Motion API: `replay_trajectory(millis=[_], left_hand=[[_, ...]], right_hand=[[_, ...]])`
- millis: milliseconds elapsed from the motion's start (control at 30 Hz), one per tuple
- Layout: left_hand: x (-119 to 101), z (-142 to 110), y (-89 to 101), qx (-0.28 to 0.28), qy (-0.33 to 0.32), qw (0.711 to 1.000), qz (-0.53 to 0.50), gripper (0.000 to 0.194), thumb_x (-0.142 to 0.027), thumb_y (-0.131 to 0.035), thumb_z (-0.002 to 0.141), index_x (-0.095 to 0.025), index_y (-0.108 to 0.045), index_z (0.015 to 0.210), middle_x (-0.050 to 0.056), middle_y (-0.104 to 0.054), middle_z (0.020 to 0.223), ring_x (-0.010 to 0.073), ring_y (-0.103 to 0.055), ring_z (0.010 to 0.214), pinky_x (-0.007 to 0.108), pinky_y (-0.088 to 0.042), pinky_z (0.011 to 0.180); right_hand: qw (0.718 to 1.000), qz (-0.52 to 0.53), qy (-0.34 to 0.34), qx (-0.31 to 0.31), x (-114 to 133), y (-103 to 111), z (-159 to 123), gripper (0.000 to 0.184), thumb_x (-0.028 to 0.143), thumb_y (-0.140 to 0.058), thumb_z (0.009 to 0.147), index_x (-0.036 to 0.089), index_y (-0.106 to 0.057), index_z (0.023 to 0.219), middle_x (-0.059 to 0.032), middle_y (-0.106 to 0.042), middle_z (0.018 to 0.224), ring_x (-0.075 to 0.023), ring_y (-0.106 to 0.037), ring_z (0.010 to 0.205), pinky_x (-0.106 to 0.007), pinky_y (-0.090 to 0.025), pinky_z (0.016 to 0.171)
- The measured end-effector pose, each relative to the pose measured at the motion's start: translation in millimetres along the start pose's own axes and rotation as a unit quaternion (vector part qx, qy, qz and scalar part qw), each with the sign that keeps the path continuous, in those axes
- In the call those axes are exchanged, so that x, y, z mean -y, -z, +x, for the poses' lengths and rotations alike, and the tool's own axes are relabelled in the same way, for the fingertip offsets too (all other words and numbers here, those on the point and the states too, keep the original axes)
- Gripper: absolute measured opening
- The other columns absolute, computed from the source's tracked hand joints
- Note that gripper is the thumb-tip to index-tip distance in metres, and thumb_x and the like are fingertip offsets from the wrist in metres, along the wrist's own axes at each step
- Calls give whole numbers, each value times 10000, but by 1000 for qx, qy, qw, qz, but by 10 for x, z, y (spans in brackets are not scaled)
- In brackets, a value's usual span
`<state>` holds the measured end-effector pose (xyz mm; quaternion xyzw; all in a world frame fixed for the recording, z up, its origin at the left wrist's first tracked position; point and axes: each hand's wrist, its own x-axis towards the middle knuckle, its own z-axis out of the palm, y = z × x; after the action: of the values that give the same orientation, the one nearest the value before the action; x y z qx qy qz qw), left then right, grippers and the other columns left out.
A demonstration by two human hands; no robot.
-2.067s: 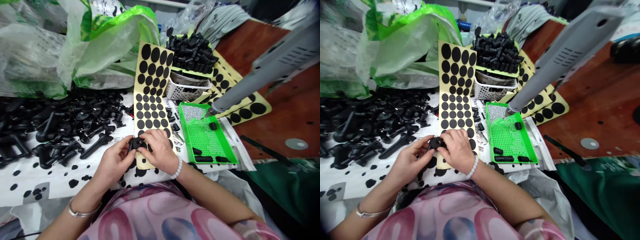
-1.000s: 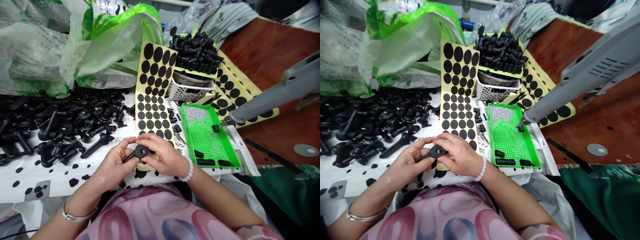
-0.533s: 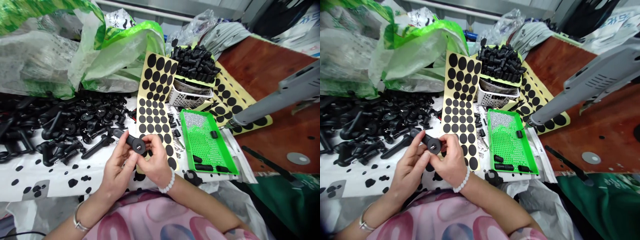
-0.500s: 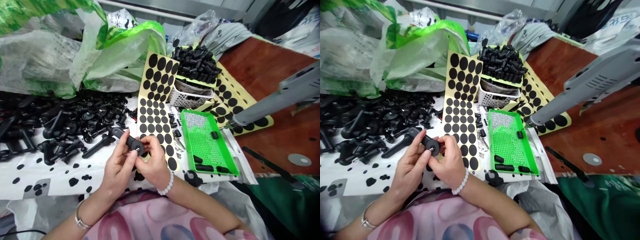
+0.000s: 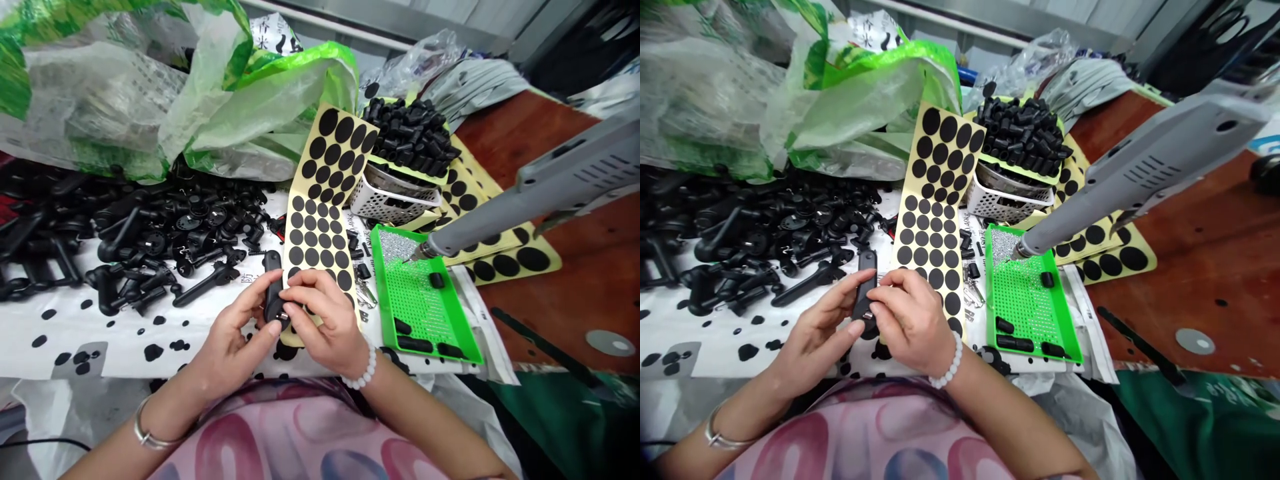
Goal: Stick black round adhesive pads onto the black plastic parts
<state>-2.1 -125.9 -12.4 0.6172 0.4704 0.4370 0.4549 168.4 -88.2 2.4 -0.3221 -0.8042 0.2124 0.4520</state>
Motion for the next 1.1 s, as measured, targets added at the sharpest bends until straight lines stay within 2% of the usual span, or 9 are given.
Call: replay_trajectory(millis=[133, 333, 567, 700, 900, 1000, 1100], left_hand=[[1, -39, 34, 13, 8, 1000, 14, 561, -266, -549, 880, -272, -380, 1415, 75, -592, 1195, 231, -532, 1114, 302, -501, 860], [17, -57, 6, 6, 18, 999, 51, 586, -281, -583, 841, -271, -426, 1406, 79, -618, 1201, 262, -579, 1093, 333, -560, 825], [17, -62, -44, 21, 24, 997, 70, 592, -250, -577, 827, -269, -433, 1401, 75, -633, 1186, 264, -591, 1096, 348, -573, 824], [14, -58, -62, 32, 29, 996, 84, 594, -235, -568, 827, -260, -429, 1404, 73, -641, 1167, 247, -612, 1049, 336, -570, 813], [8, -33, -61, 60, -12, 988, 145, 607, -196, -546, 830, -240, -402, 1419, 74, -643, 1133, 194, -618, 903, 291, -540, 759], [17, -13, -65, 75, -41, 982, 170, 585, -173, -504, 855, -214, -380, 1425, 72, -643, 1055, 146, -585, 775, 266, -515, 698], [45, -2, -73, 74, -48, 977, 192, 562, -184, -479, 880, -199, -362, 1429, 56, -628, 978, 145, -572, 776, 291, -511, 737]], right_hand=[[997, -60, 28, 24, 1, 32, -48, 194, 130, -525, 861, 144, -648, 1011, -139, -612, 1011, -205, -605, 910, -367, -544, 776], [986, -141, 75, 38, 8, 81, -138, 193, 128, -529, 864, 152, -647, 1015, -131, -658, 980, -207, -612, 857, -359, -527, 715], [985, -148, 88, 32, -25, 109, -224, 184, 123, -542, 858, 159, -641, 1009, -127, -667, 957, -208, -607, 854, -356, -513, 701], [994, -99, 40, 32, -27, 111, -260, 161, 133, -548, 853, 171, -649, 973, -108, -643, 943, -201, -592, 856, -361, -504, 724], [993, 29, -102, 54, -40, 106, -217, 42, 182, -574, 853, 186, -615, 849, -61, -590, 885, -190, -585, 866, -357, -482, 779], [988, 11, -134, 74, -33, 92, -188, 100, 178, -526, 875, 190, -582, 793, -56, -582, 888, -191, -563, 878, -363, -451, 810], [989, -37, -123, 78, -24, 62, -203, 129, 168, -469, 891, 191, -548, 791, -58, -580, 878, -198, -541, 873, -380, -421, 835]])
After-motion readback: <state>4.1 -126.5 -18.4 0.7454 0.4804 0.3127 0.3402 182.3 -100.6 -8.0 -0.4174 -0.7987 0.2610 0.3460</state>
